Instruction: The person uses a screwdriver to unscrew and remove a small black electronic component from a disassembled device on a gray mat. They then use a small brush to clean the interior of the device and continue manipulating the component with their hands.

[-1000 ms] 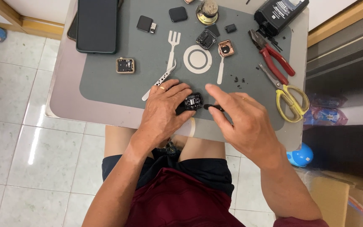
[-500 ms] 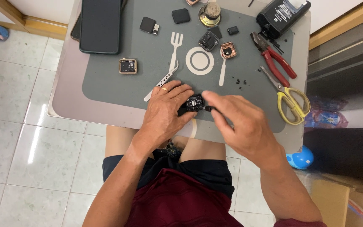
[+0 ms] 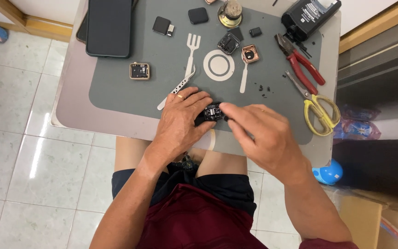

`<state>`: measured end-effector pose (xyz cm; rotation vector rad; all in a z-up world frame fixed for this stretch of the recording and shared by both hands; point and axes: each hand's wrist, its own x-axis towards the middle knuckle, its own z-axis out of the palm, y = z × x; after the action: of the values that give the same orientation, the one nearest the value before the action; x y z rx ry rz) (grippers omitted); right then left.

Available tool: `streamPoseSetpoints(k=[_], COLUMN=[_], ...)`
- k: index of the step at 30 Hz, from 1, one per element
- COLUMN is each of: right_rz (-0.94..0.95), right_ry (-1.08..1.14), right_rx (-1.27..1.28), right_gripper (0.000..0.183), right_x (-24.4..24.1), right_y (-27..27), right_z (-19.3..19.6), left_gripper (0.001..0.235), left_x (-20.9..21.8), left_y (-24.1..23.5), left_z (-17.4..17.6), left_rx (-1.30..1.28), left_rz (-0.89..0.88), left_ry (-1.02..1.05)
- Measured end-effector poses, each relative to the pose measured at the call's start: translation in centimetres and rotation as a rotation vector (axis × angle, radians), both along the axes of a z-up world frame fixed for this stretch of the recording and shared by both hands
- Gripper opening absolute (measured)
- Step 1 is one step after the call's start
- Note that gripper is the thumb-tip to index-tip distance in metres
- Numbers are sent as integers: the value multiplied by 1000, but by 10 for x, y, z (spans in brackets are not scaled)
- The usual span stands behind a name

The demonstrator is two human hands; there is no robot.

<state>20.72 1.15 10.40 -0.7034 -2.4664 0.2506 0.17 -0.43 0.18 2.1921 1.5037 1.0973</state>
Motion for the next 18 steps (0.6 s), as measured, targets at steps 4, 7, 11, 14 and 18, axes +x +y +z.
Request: streamPoseSetpoints(k=[4,7,11,14,18], right_rz=[-96,-11,-73,-106,-46], right_ry=[11,-17,-9,16,-16], right_rx=[4,-49,10,6,-35], right_gripper=[25,38,35,29,42], right_x=[2,1,3,2,3], right_y=[-1,-4,-2,-2,-3], right_z=[-5,1,-6,-6,-4], left_gripper=[37,40,43,46,46], left_x=[-2,-3,-2,-3,-3], left_y=[-1,0,0,0,-1], left_z=[5,1,-2,-5,-5], left_rx=[-9,-21,-4,3,-9], left_rz=[-7,-17,-11,-1,3], left_ry=[5,13,4,11,10])
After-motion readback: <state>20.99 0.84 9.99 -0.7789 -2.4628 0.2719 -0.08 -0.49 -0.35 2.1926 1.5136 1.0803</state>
